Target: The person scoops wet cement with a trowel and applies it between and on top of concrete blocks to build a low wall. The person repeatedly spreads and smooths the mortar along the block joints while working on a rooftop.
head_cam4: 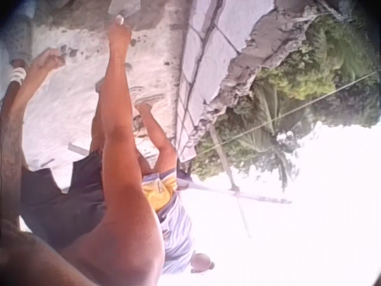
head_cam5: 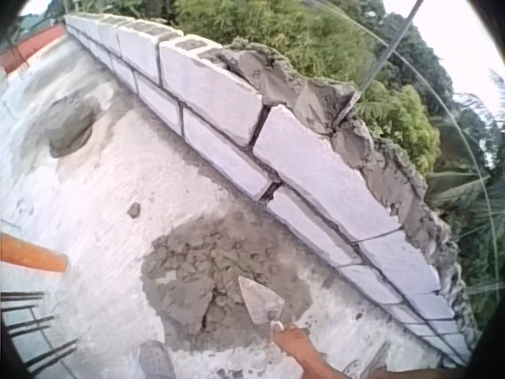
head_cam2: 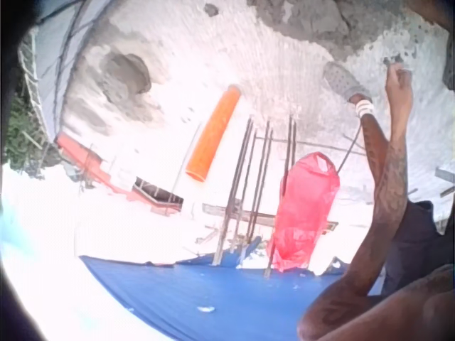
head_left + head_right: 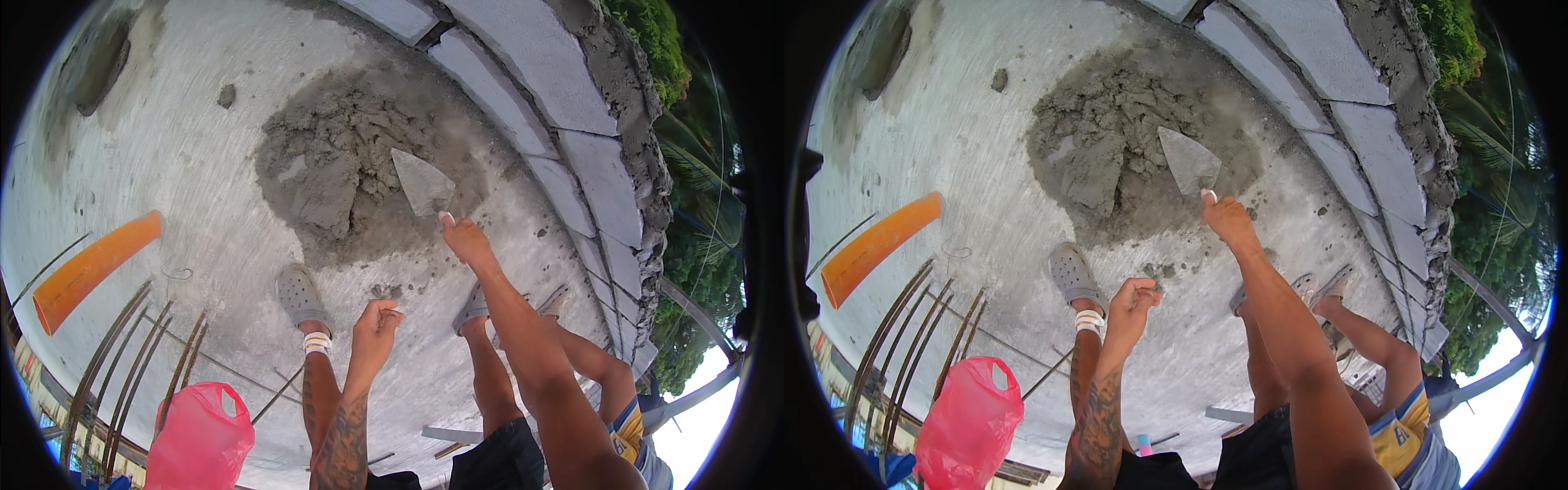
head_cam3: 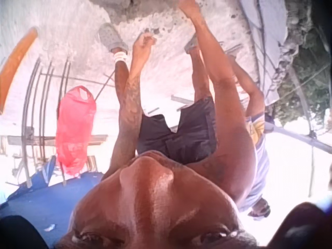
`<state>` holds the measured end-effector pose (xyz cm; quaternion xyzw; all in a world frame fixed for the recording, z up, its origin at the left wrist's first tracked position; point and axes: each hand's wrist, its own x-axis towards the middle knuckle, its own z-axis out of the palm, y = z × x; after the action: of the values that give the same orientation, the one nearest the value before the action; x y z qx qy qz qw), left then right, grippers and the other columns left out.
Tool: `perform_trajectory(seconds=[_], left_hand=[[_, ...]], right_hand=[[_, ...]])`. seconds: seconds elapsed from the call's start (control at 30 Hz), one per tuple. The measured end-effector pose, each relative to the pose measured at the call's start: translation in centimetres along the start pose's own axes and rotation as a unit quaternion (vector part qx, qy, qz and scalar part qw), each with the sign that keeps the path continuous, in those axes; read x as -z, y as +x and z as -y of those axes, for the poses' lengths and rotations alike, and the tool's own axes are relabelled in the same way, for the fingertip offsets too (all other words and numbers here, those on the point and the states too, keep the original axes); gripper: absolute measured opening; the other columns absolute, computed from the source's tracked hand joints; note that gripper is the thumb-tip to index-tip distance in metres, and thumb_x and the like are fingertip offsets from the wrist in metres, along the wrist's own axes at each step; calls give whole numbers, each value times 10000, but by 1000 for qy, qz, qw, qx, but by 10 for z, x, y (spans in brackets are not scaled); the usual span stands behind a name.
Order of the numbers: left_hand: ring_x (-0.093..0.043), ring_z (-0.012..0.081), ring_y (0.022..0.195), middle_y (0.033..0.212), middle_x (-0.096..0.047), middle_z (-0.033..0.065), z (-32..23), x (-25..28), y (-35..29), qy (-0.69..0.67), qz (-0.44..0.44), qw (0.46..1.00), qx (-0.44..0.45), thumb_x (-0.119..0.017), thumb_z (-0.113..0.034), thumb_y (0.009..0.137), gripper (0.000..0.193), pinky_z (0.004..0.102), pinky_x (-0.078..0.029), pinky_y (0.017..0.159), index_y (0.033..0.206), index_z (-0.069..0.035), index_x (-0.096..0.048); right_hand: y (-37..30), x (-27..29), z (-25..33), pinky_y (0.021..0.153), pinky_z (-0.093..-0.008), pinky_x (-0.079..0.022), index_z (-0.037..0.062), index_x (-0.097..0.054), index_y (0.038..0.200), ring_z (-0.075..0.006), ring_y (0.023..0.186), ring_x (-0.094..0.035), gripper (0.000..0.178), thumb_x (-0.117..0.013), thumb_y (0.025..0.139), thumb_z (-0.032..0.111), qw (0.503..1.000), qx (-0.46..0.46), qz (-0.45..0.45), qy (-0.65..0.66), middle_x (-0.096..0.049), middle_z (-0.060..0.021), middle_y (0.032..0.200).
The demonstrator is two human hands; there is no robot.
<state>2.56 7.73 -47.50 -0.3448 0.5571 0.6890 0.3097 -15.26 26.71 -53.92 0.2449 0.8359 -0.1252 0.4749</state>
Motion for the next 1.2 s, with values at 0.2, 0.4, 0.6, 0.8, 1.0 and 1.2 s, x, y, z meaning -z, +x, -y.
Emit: perform_trajectory(seconds=[0.2, 0.4, 0.6, 0.8, 1.0, 1.2], left_hand=[[-676, 155, 936, 984, -697, 117, 8, -2, 0, -18, 3, 1000, 13, -547, -21, 975, 197, 286, -517, 835, 1165, 22, -581], [-670, 151, 929, 975, -693, 104, 6, -2, 1, -14, 6, 1000, 1, -552, -6, 962, 204, 283, -511, 824, 1162, 25, -581], [-663, 168, 936, 996, -693, 118, 9, -4, -1, -12, 7, 1000, 11, -525, -28, 981, 207, 305, -509, 862, 1171, 36, -577], [-687, 162, 954, 998, -695, 117, 10, -5, 0, -15, -1, 1000, 12, -554, -32, 976, 194, 284, -518, 828, 1158, 25, -589], [-702, 176, 961, 998, -697, 120, -4, -4, -1, -19, 1, 1000, 13, -547, -36, 986, 201, 297, -529, 843, 1176, 20, -586], [-701, 175, 962, 990, -698, 121, 1, 1, -4, -9, 17, 1000, 11, -559, -19, 976, 190, 292, -528, 852, 1161, 20, -577]], right_hand=[[8, 36, 0, 706, -424, -548, -96, -615, 1114, -315, 636, -685, 716, -405, 1007, 580, 995, 69, 61, -37, -696, -237, 828], [9, 45, 1, 717, -424, -539, -81, -632, 1120, -325, 664, -684, 722, -409, 1003, 596, 997, 56, 8, -55, -689, -217, 775], [14, 45, 28, 735, -444, -535, -73, -650, 1082, -361, 713, -685, 727, -422, 991, 612, 995, 73, 45, -45, -696, -235, 840], [-12, 9, -67, 794, -479, -512, -12, -686, 949, -419, 822, -665, 646, -471, 981, 597, 994, 110, -5, 21, -679, -233, 824], [18, -60, -174, 449, -320, -438, -8, -632, 926, -173, 485, -540, 590, -480, 1011, 556, 962, -25, -178, 207, -545, -59, 605], [104, -97, -35, 482, -385, -443, -9, -611, 859, -211, 481, -524, 601, -378, 1058, 508, 922, 79, -53, 376, -533, -110, 601]])
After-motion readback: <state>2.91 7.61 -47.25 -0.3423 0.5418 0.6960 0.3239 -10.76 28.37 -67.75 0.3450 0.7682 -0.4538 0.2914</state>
